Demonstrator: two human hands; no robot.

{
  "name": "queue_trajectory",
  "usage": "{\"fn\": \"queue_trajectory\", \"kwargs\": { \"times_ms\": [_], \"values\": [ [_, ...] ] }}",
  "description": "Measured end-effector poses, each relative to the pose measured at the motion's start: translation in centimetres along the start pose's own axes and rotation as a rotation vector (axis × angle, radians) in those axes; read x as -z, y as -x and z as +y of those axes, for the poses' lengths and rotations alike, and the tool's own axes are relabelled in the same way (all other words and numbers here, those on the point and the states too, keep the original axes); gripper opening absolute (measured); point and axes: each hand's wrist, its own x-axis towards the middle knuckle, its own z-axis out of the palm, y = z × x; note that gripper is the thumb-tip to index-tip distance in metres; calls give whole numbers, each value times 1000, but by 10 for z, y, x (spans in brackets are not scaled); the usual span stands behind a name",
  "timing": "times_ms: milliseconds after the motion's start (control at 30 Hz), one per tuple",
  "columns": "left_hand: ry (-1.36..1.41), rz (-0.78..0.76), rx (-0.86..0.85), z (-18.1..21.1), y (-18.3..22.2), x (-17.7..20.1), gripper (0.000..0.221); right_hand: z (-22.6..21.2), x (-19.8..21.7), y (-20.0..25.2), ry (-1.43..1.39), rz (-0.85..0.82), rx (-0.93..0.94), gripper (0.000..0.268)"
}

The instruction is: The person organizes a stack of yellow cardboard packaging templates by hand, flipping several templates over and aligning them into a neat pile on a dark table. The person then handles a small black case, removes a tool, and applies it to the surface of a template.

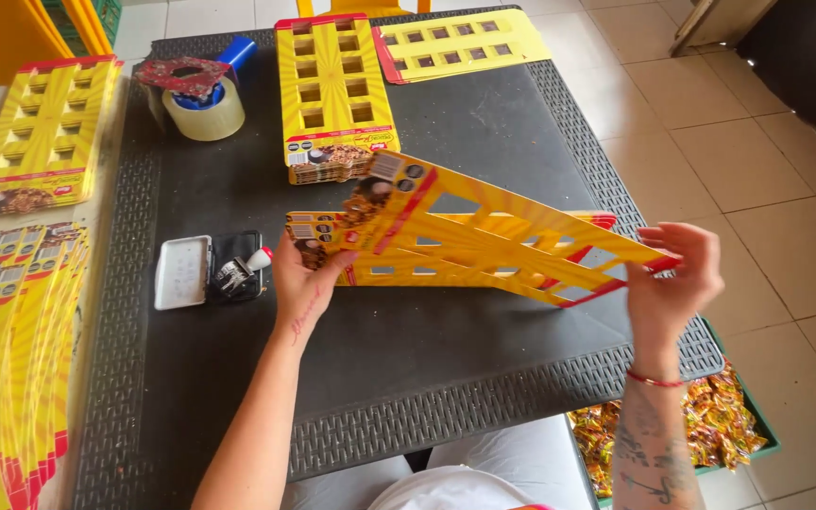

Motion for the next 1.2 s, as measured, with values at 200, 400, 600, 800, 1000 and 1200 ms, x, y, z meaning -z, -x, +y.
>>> {"fn": "queue_trajectory", "kwargs": {
  "times_ms": [200, 400, 600, 800, 1000, 1200],
  "values": [
    [161, -137, 69, 25, -3, 2, 65, -27, -20, 2, -172, -154, -50, 54],
    [57, -114, 51, 13, 1, -4, 51, -24, -59, 21, -390, -93, -156, 56],
    [70, 3, -12, 25, 2, -10, 45, -17, -48, 15, -412, -171, -183, 51],
    [133, 5, 12, 41, 6, -14, 45, 8, -50, 10, -385, -192, -151, 44],
    [-29, 75, -9, 32, 8, -18, 44, 100, -36, 25, -453, -258, -289, 31],
    [-188, 265, -218, 55, 15, -36, 73, 34, -41, 26, -481, -162, -250, 17]
  ]
}}
